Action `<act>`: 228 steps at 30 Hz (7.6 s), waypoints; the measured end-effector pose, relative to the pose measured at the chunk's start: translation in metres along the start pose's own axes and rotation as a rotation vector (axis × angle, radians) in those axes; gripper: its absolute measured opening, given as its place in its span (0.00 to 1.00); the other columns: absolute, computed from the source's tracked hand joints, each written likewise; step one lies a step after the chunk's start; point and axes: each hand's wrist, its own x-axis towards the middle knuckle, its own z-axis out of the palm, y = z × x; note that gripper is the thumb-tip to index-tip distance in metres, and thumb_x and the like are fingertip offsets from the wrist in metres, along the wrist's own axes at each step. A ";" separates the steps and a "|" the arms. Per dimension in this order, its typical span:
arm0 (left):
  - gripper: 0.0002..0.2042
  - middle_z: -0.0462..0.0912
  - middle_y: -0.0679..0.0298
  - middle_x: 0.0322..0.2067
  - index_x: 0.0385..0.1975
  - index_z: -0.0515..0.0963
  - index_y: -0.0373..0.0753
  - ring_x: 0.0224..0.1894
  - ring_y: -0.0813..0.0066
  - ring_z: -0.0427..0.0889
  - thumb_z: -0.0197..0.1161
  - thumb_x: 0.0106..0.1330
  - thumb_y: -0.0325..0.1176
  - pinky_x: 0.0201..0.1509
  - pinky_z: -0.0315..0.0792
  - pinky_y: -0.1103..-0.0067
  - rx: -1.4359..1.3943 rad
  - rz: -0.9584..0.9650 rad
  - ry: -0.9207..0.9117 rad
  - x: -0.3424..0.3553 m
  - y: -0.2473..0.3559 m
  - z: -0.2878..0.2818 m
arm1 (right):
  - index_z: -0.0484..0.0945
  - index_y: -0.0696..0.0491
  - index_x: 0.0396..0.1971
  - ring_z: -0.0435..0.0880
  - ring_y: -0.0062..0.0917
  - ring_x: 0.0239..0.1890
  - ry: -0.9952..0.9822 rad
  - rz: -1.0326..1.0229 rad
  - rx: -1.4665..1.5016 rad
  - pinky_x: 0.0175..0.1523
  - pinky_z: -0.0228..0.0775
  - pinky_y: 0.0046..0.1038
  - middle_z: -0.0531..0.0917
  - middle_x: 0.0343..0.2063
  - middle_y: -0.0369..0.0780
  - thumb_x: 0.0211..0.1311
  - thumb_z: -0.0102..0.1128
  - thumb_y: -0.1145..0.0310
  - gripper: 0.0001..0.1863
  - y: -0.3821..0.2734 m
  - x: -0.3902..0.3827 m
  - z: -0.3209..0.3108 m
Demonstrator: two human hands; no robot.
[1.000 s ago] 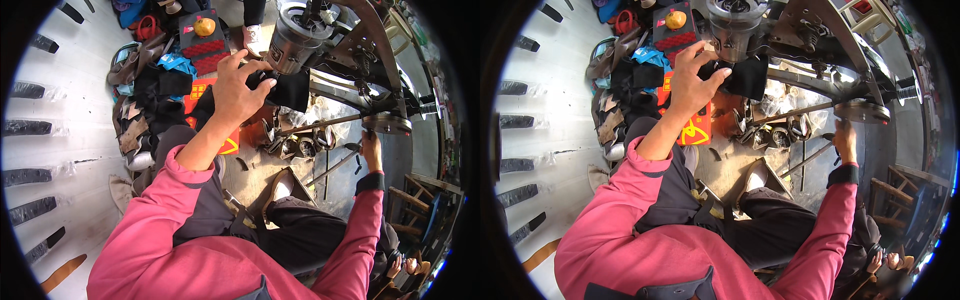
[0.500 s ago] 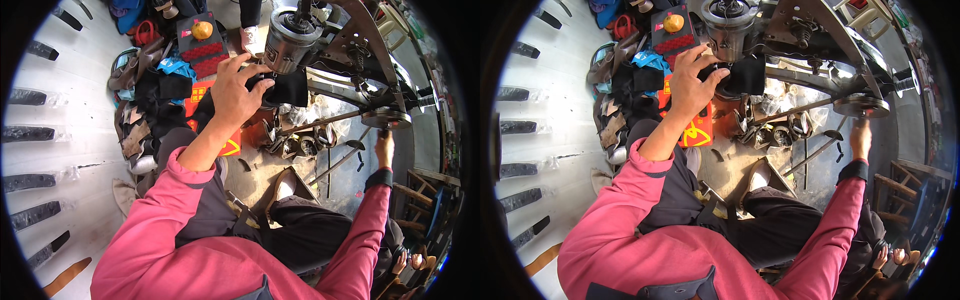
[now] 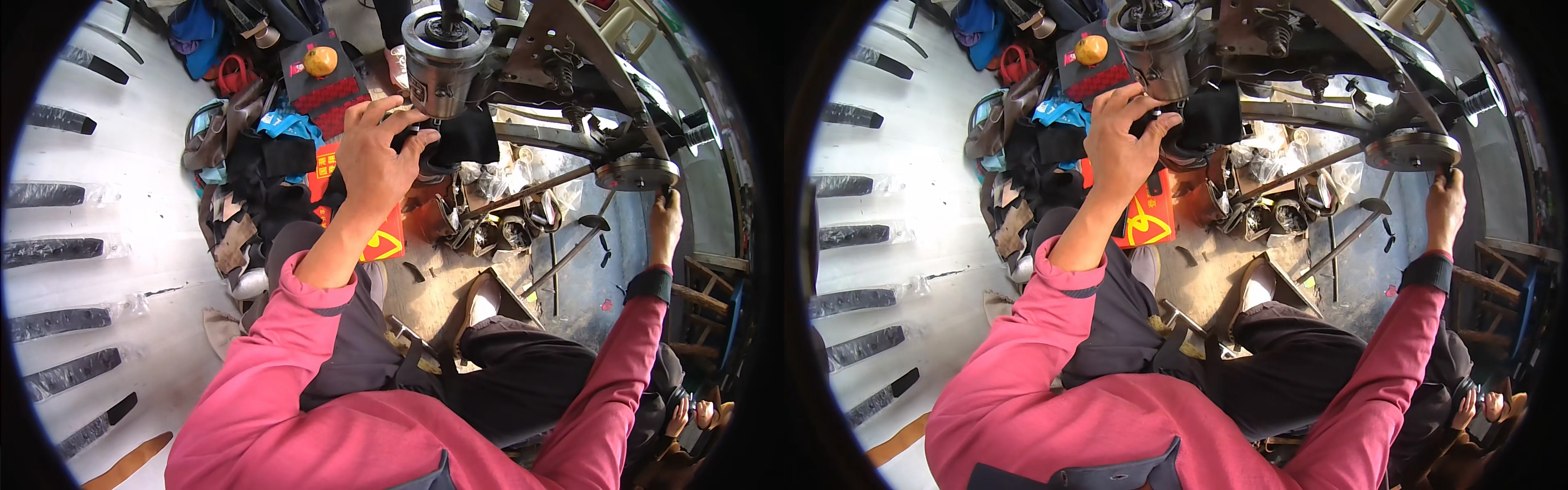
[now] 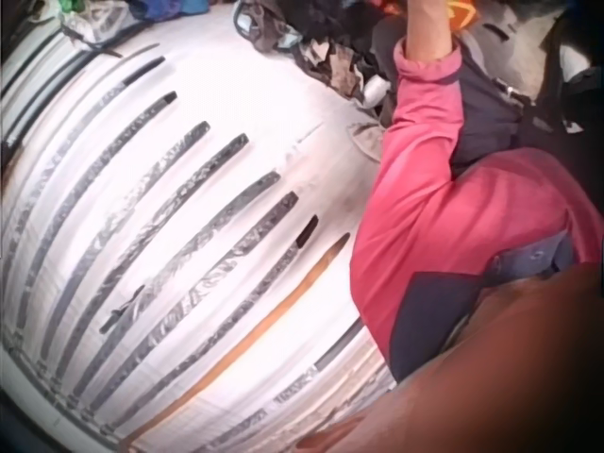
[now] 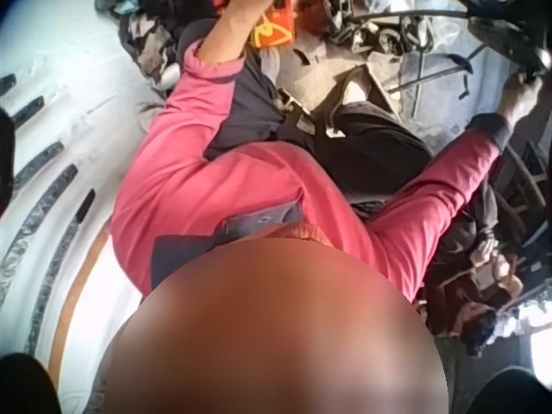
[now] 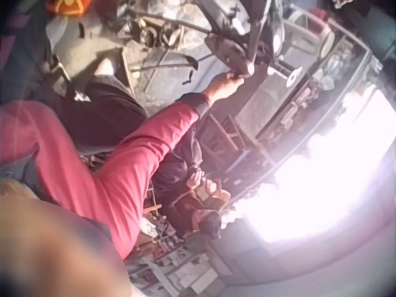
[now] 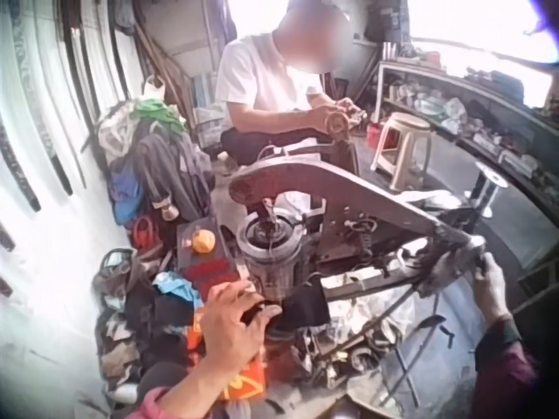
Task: The person cuts a piece of black fabric with scissors, then uses a sewing machine to stitch the fabric onto a black sneaker. The person repeatedly aligns the fabric and shoe under the needle and operates the machine to sew along the shoe's edge.
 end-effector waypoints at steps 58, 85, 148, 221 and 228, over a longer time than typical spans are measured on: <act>0.16 0.86 0.66 0.38 0.34 0.86 0.40 0.45 0.61 0.81 0.83 0.50 0.40 0.48 0.77 0.69 -0.030 0.097 0.033 0.007 -0.013 0.005 | 0.81 0.54 0.53 0.81 0.23 0.24 -0.303 -0.060 0.482 0.34 0.73 0.30 0.82 0.25 0.39 0.76 0.58 0.57 0.17 -0.102 -0.052 -0.042; 0.16 0.85 0.65 0.36 0.32 0.84 0.37 0.44 0.60 0.81 0.80 0.57 0.43 0.48 0.76 0.70 -0.070 0.138 0.008 0.013 -0.019 0.005 | 0.80 0.64 0.59 0.85 0.22 0.47 -0.920 -0.013 1.267 0.50 0.76 0.23 0.88 0.47 0.42 0.68 0.70 0.56 0.29 -0.233 -0.184 -0.012; 0.27 0.78 0.59 0.48 0.49 0.74 0.44 0.59 0.52 0.75 0.79 0.49 0.36 0.63 0.69 0.57 -0.210 -0.171 -0.001 -0.006 -0.008 0.012 | 0.76 0.60 0.59 0.90 0.32 0.36 -0.434 0.055 0.240 0.43 0.80 0.32 0.90 0.40 0.49 0.63 0.71 0.42 0.38 -0.068 -0.079 -0.005; 0.27 0.88 0.54 0.47 0.52 0.82 0.33 0.52 0.61 0.85 0.78 0.58 0.44 0.63 0.72 0.70 -0.267 -0.288 -0.487 0.034 -0.034 -0.007 | 0.76 0.54 0.48 0.81 0.24 0.21 -0.369 0.085 0.271 0.27 0.72 0.31 0.82 0.23 0.39 0.77 0.58 0.61 0.12 -0.005 -0.029 0.034; 0.22 0.89 0.58 0.44 0.52 0.82 0.34 0.49 0.64 0.85 0.77 0.60 0.37 0.62 0.72 0.72 -0.316 -0.297 -0.512 0.034 -0.039 -0.002 | 0.77 0.56 0.41 0.77 0.18 0.20 -0.542 -0.233 0.523 0.27 0.68 0.24 0.80 0.21 0.37 0.77 0.59 0.62 0.11 -0.078 -0.060 -0.017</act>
